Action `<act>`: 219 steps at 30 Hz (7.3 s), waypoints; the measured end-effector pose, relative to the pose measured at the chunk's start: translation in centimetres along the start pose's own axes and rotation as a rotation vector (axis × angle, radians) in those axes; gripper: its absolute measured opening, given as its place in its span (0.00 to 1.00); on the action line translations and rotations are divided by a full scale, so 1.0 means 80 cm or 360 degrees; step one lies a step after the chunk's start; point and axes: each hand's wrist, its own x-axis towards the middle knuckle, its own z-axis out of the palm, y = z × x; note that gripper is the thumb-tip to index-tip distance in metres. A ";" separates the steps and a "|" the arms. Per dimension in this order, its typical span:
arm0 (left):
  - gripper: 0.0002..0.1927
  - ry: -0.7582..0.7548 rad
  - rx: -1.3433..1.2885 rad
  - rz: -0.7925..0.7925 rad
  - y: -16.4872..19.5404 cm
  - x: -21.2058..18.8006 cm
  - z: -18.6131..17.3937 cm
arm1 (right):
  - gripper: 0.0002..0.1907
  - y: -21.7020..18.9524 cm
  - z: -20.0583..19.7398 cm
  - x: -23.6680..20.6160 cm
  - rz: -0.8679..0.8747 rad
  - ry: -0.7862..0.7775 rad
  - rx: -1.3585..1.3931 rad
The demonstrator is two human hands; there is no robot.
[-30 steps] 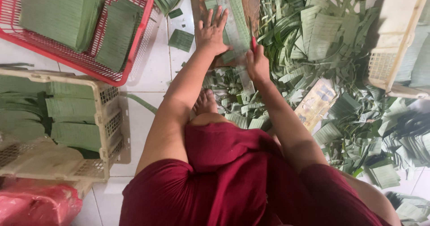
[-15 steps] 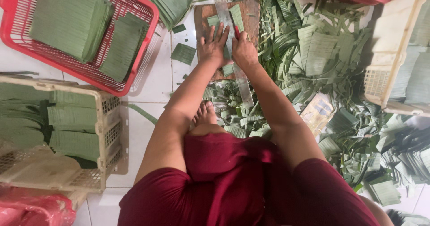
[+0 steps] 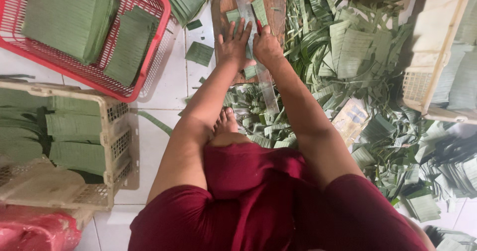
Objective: The person sits on the floor trimming banana leaf pieces with scissors, using a printed paper template and a metal ruler to guide cuts. They stack trimmed leaf pieces, place finished stacks into plastic baskets, and clear leaf scraps aside between cuts.
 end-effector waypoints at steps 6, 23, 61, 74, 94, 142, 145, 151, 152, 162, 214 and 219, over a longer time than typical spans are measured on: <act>0.69 -0.0023 0.0003 -0.0045 0.002 0.000 -0.002 | 0.21 0.039 0.005 -0.043 0.0039 -0.0095 -0.0014; 0.69 0.0058 -0.0041 -0.0026 0.003 0.001 0.002 | 0.18 0.122 0.011 -0.204 0.0026 -0.0034 0.0114; 0.69 0.0171 -0.0141 0.0041 -0.001 -0.003 0.009 | 0.17 0.136 -0.006 -0.241 -0.0067 -0.0170 0.0085; 0.68 0.0060 -0.0153 -0.0018 0.000 0.001 0.010 | 0.19 0.025 0.000 0.004 -0.0379 0.0078 0.0019; 0.71 0.0222 -0.0152 0.0088 -0.012 -0.006 0.006 | 0.03 0.124 -0.005 -0.136 -0.0729 0.0236 -0.0506; 0.34 0.0353 -0.0870 0.0080 -0.068 0.062 -0.054 | 0.22 0.055 0.023 0.000 -0.0216 0.0110 0.0794; 0.32 0.0238 -0.1305 0.0167 -0.083 0.052 -0.048 | 0.31 0.052 0.021 0.002 -0.0407 0.0060 0.0968; 0.32 0.0013 -0.2324 0.0325 -0.100 0.034 -0.034 | 0.37 0.029 0.020 -0.015 -0.0384 0.0000 0.0479; 0.28 -0.0007 -0.2464 0.0369 -0.101 0.030 -0.031 | 0.36 0.026 0.019 -0.018 -0.0329 -0.0033 0.0447; 0.19 -0.0051 -0.3474 0.0325 -0.096 0.015 -0.025 | 0.40 0.036 -0.010 -0.056 -0.0589 -0.0093 0.0288; 0.33 0.0584 -0.3307 0.0286 -0.024 -0.016 0.080 | 0.37 -0.005 -0.002 -0.077 -0.0020 -0.0222 -0.0042; 0.59 0.1409 -0.1199 0.0650 -0.068 -0.038 0.022 | 0.35 0.006 0.012 -0.079 -0.0200 -0.0253 -0.0555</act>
